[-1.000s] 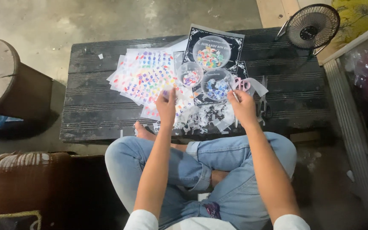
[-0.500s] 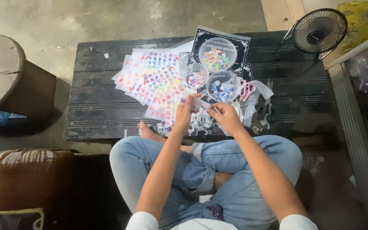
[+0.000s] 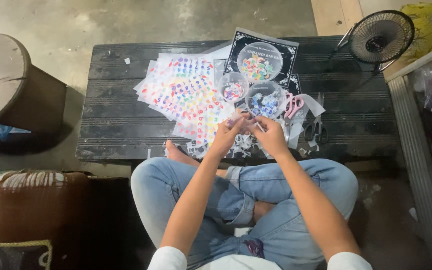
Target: Peeling small circular stickers from a sheet and applying them to small white cards
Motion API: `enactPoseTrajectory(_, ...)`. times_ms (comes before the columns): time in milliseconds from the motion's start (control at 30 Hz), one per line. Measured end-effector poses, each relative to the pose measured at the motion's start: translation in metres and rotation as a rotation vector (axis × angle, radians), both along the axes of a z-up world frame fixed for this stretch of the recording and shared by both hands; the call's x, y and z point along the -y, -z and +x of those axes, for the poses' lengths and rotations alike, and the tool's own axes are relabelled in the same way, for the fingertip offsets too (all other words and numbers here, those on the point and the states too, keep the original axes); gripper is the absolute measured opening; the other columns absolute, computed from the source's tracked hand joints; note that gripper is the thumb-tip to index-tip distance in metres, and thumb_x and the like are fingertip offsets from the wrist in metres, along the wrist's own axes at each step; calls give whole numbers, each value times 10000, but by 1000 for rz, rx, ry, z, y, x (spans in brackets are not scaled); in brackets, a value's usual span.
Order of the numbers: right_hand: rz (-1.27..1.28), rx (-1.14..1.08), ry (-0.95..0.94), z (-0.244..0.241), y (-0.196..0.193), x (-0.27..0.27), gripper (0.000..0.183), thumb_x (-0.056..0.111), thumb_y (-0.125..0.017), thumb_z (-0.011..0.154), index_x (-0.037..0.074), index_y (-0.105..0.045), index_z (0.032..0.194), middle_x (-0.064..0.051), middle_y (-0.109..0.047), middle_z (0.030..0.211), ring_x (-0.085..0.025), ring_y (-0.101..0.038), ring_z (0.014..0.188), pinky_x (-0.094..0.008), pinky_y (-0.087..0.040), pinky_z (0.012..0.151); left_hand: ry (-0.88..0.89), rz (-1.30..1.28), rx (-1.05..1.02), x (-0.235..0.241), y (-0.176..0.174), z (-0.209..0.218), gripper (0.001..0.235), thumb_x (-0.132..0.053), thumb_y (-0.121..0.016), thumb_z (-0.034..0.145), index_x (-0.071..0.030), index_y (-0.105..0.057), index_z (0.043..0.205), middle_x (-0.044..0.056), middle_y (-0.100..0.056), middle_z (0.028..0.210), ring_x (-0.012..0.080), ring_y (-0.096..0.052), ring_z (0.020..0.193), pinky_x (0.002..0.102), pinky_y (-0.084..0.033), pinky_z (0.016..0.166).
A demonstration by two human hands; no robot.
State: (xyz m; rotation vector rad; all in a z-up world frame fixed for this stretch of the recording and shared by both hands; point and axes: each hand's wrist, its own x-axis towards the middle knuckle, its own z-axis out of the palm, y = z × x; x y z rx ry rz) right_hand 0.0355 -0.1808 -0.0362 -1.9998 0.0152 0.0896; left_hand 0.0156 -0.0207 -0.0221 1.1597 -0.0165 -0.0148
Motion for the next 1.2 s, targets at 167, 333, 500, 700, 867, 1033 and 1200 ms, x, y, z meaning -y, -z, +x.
enactPoseTrajectory(167, 103, 1, 30, 9, 7, 16, 192, 236, -743, 969, 52, -763, 1020, -97, -762, 793, -124, -715, 732, -297, -559, 682, -34, -27, 26, -4, 25, 11, 282, -124, -784, 924, -17, -714, 1174, 105, -719, 865, 180, -720, 724, 290, -597, 711)
enactPoseTrajectory(333, 233, -6, 80, 6, -1, 10, 199, 175, -775, 929, -4, -745, 1011, -65, -728, 723, -51, -611, 664, -243, -517, 601, -82, -78, 48, -9, 14, 8, 407, -46, -797, 892, 13, -666, 1273, 145, -702, 953, 214, -741, 772, 313, -619, 748)
enactPoseTrajectory(500, 333, 6, 57, 7, 5, 8, 86, 127, -724, 928, 43, -741, 923, -6, -628, 600, -30, -515, 506, -206, -428, 499, -75, -17, 5, -6, 14, 6, 330, -68, -820, 876, 16, -700, 1172, 121, -708, 901, 186, -731, 747, 295, -609, 751)
enactPoseTrajectory(700, 403, 24, 63, 6, 3, 10, 96, 132, -731, 964, 47, -732, 920, -21, -566, 526, -35, -482, 425, -193, -385, 439, -119, 73, -26, -3, 26, 8, 202, -100, -822, 886, -13, -747, 1051, 125, -742, 848, 171, -731, 708, 281, -602, 723)
enactPoseTrajectory(867, 344, 50, 47, 1, -14, 7, 83, 116, -718, 957, 48, -729, 911, 4, -552, 528, -24, -468, 469, -195, -377, 458, -133, 82, -40, -6, 13, 5, 229, -179, -839, 884, -26, -758, 1034, 121, -751, 856, 167, -718, 722, 309, -597, 749)
enactPoseTrajectory(1033, 300, 74, 63, 3, -10, 12, 76, 115, -722, 950, 58, -727, 901, -7, -562, 526, -33, -477, 479, -204, -389, 481, -134, 154, -36, -9, 5, 2, 199, -199, -818, 903, -32, -771, 1000, 107, -751, 830, 144, -712, 715, 291, -582, 750)
enactPoseTrajectory(1200, 291, 69, 37, 3, -11, 10, 84, 127, -711, 960, 77, -728, 895, 8, -567, 519, -27, -482, 470, -184, -393, 494, -127, 160, -24, -8, 2, 3, 174, -186, -794, 913, -34, -760, 992, 89, -735, 812, 128, -684, 713, 273, -568, 751)
